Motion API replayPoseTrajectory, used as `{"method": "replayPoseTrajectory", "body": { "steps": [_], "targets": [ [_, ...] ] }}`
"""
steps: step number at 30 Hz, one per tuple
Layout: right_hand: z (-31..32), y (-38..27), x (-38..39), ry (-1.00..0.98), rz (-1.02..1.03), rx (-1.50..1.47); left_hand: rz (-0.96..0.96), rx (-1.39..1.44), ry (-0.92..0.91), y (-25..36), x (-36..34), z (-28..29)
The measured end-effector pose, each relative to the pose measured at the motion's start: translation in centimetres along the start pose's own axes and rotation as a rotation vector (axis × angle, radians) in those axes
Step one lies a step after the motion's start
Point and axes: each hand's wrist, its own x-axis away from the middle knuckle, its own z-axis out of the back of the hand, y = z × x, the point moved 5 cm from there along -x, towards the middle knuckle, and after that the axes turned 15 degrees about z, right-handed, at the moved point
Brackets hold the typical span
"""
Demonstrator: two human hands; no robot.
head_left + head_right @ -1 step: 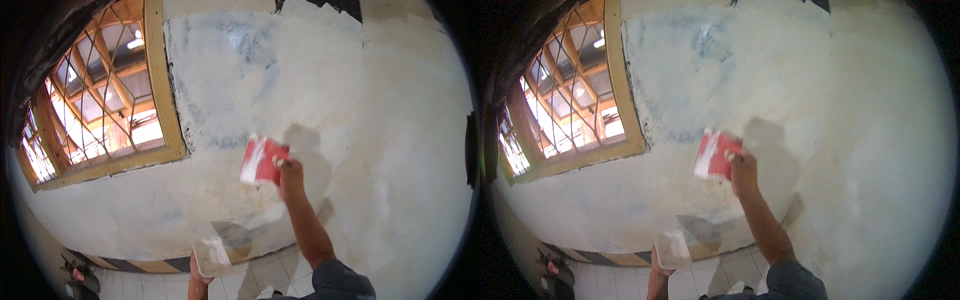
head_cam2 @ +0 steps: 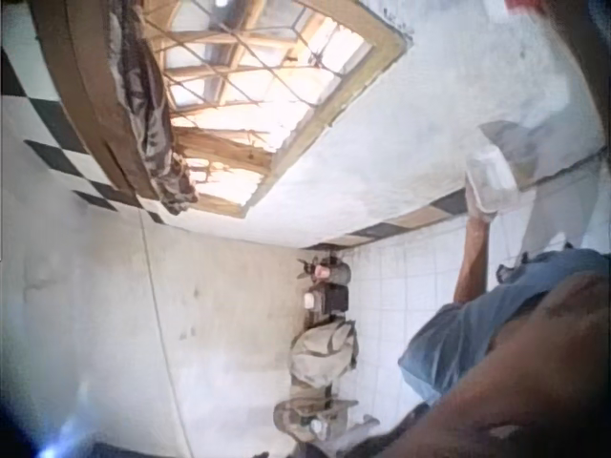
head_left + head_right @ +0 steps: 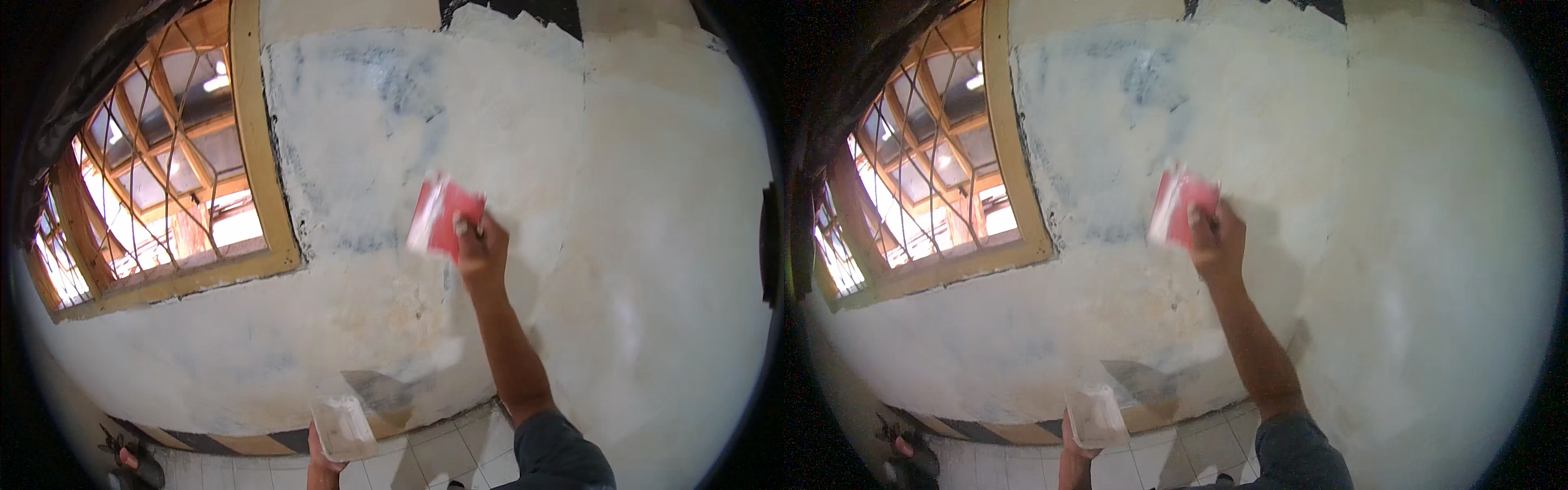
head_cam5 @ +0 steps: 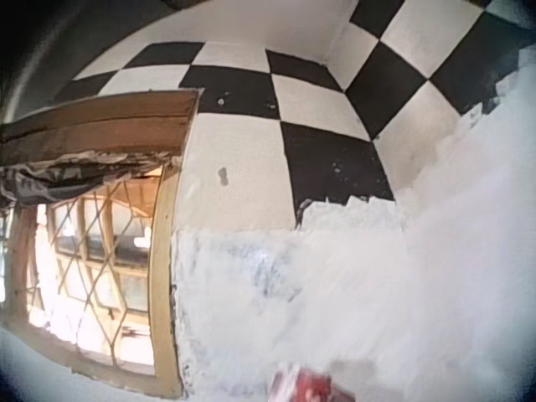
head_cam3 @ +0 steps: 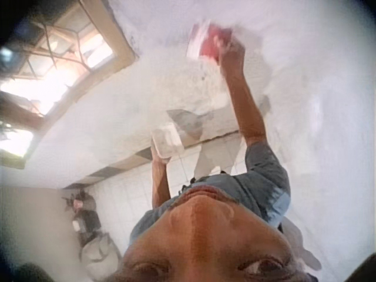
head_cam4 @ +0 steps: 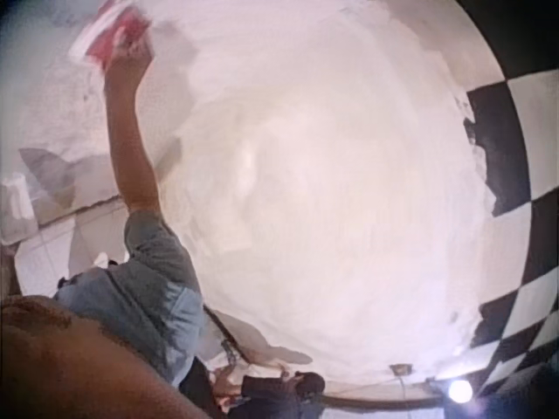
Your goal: The person applies a white compound to an interior wall using a red putty knife and a plastic container.
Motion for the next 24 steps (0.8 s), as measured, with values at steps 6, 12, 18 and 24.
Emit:
{"method": "replayPoseTrajectory", "body": {
  "steps": [6, 12, 18, 24],
  "targets": [
    [-2.1, -4.7, -16.1, 0.114, 0.994, 0.816, -0.024, 0.069, 0.035, 0.7, 0.8, 0.1],
    [-2.5, -1.9, -21.8, -0.187, 0.922, 1.290, -0.030, 0.072, -0.062, 0.7, 0.6, 0.2],
    [2.9, -1.7, -20.7, -0.508, 0.867, 1.237, -0.066, 0.066, -0.026, 1.4, 0.7, 1.0],
    [6.7, -3.6, -27.4, 0.012, 0.651, 0.959, -0.076, 0.026, -0.045, 1.4, 0.5, 0.1]
  ]
}}
